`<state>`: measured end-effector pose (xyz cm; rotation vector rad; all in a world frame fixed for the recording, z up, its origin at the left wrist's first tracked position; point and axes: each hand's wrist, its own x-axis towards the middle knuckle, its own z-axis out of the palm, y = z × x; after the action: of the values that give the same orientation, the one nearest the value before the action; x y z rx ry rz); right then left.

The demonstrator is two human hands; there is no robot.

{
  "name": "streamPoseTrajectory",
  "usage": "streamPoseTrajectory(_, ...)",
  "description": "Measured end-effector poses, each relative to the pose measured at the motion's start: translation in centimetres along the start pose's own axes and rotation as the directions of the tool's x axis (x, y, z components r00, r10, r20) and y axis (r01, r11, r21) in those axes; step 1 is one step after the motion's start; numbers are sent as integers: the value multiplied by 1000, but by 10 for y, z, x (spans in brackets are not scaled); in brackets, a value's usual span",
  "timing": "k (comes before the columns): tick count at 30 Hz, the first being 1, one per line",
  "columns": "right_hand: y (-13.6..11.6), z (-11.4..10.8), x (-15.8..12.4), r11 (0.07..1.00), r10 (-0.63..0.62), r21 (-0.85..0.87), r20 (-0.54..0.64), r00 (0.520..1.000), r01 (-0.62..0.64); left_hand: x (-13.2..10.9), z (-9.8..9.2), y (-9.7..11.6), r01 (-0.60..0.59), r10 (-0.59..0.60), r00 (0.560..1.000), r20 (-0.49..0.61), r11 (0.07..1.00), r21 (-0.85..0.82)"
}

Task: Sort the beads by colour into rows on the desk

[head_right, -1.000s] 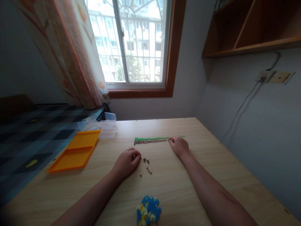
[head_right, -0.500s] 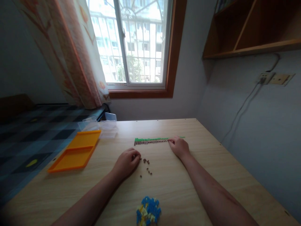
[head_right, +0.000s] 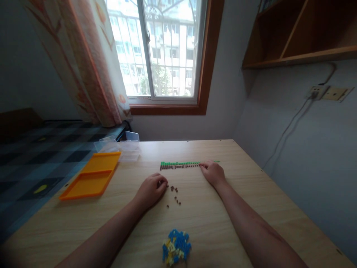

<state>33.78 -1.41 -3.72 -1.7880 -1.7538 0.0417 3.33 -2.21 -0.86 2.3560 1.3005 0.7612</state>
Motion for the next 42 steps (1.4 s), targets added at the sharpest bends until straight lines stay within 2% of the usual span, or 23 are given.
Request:
streamPoseTrajectory(3, -7, 0, -3, 994, -78, 71, -7, 997, 78, 0, 1, -1, 1, -2, 1000, -3, 1000, -14)
streamPoseTrajectory(5, -19, 1, -8, 975, -177, 138, 7, 984, 175, 1, 1, -2, 6, -6, 1000, -9, 1000, -25)
streamPoseTrajectory(7, -35, 2, -15, 937, -298, 203, 42, 954, 284, 2, 2, -3, 11, -11, 1000, -16, 999, -31)
streamPoseTrajectory(10, -60, 4, -27, 870, -450, 284, 127, 884, 402, 2, 2, -3, 9, -10, 1000, -26, 999, -31)
streamPoseTrajectory(14, -79, 2, -37, 827, -535, 328, 211, 818, 456, 1, 2, -2, 8, -9, 1000, -29, 999, -33)
streamPoseTrajectory(18, -81, 1, -38, 821, -562, 297, 267, 783, 488, 0, 2, -1, 12, -13, 999, -30, 1000, -28)
streamPoseTrajectory(21, -79, 1, -36, 836, -543, 257, 270, 795, 485, 0, 1, 0, 10, -11, 999, -30, 1000, -27)
streamPoseTrajectory(28, -68, -6, -28, 930, -366, 133, 219, 905, 344, 0, 0, 1, 9, -9, 1000, -19, 1000, -19)
streamPoseTrajectory(42, -53, -1, -19, 949, -285, 209, 257, 923, 234, 0, 1, -1, 19, -20, 1000, -12, 1000, -23)
